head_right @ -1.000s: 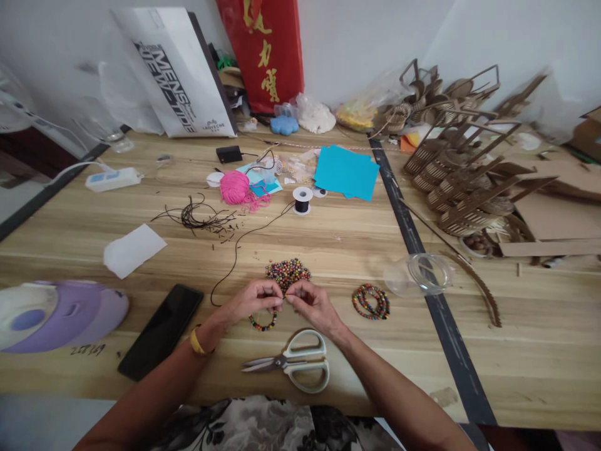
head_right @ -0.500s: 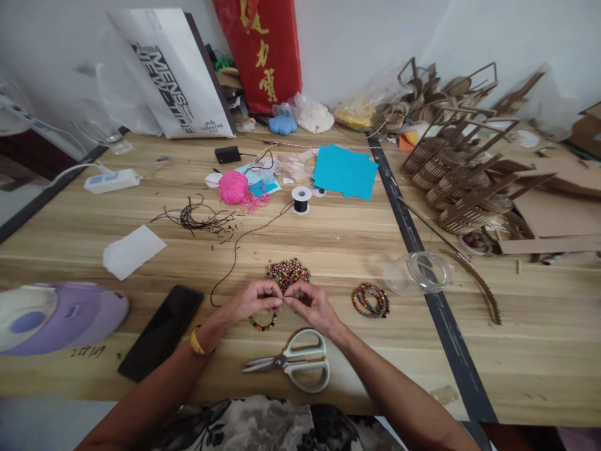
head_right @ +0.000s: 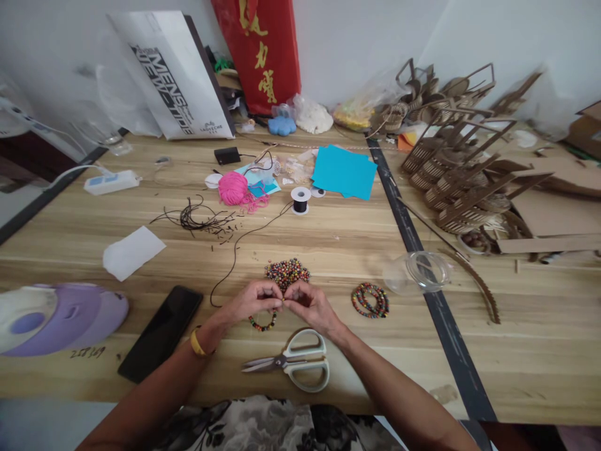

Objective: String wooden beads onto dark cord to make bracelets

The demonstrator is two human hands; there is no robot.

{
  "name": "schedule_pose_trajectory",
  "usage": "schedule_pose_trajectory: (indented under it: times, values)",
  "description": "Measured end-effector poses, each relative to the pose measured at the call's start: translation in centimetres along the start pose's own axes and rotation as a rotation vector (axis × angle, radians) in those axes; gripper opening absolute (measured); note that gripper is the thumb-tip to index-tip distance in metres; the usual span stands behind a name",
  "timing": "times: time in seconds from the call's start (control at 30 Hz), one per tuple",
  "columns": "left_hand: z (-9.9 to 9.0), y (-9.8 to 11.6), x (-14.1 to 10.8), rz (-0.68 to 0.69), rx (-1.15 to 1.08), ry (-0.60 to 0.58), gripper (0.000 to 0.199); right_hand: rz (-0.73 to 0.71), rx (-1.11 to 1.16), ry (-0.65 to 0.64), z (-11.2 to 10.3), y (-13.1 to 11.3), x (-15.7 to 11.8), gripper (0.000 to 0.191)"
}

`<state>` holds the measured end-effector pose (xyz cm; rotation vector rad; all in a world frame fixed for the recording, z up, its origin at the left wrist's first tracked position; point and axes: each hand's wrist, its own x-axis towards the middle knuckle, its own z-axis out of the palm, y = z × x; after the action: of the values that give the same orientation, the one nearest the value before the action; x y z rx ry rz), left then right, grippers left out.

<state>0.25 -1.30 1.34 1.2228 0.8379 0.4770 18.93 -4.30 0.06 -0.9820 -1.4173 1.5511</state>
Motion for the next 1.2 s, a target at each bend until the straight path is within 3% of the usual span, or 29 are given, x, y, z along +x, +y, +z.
schedule_pose_trajectory:
  times: [1.2]
  values:
    - [-0.08,-0.40,0.14,0.022,0.007,-0.004,0.034,0.028,-0.012,-0.013,0.02,-0.66,-0.02,0.030]
